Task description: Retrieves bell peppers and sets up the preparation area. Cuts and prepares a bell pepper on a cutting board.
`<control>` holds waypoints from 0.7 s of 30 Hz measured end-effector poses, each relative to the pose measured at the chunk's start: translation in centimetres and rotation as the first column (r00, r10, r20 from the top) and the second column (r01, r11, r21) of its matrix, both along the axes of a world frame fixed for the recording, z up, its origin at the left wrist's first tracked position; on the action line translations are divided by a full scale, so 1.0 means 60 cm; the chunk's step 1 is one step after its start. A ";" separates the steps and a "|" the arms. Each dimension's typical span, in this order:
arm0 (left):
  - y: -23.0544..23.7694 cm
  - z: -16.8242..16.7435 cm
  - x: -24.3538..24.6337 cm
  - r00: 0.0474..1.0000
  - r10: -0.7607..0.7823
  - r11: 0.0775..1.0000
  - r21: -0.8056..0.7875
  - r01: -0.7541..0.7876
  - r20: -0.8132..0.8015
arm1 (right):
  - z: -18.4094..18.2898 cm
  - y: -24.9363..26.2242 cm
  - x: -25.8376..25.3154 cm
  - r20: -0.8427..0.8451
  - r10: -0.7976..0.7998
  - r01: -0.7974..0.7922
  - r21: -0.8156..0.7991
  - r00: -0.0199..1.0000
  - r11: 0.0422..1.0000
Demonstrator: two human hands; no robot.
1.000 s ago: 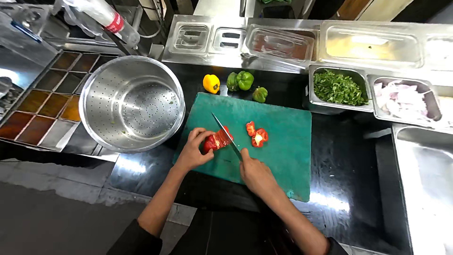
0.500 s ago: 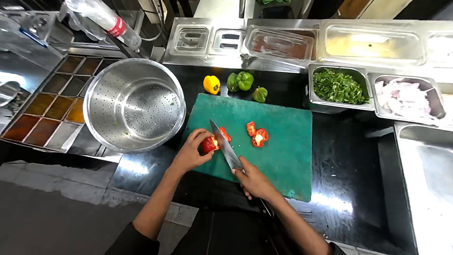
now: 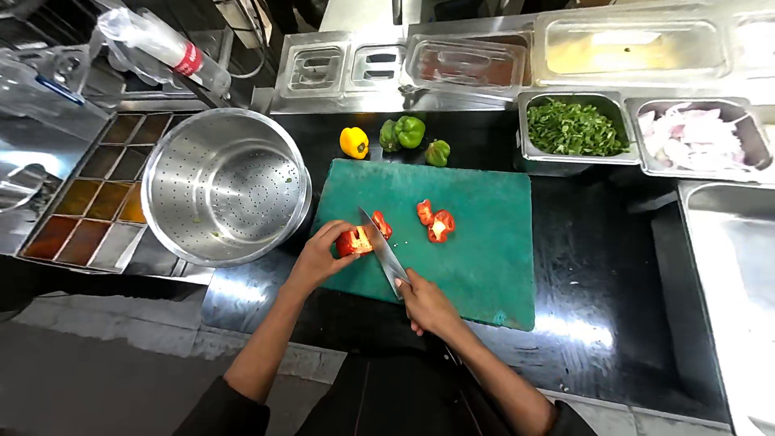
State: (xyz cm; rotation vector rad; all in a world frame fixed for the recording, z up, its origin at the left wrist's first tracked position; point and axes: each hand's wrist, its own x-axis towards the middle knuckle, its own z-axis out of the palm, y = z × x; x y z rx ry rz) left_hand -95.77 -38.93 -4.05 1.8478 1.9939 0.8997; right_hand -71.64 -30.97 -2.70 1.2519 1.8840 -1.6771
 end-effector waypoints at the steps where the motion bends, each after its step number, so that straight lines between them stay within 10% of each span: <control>1: 0.001 0.000 0.000 1.000 -0.002 1.000 -0.006 0.002 -0.003 | 0.000 0.003 -0.005 -0.004 -0.011 0.011 -0.023 1.000 1.000; 14: -0.026 -0.035 -0.007 0.959 0.191 0.980 0.018 -0.199 0.210 | -0.010 0.000 -0.020 -0.064 0.007 -0.014 -0.110 0.998 0.994; 21: -0.061 -0.074 -0.012 0.955 0.292 0.948 0.118 -0.296 0.050 | -0.031 0.009 -0.014 -0.164 -0.185 0.145 -0.229 0.969 0.963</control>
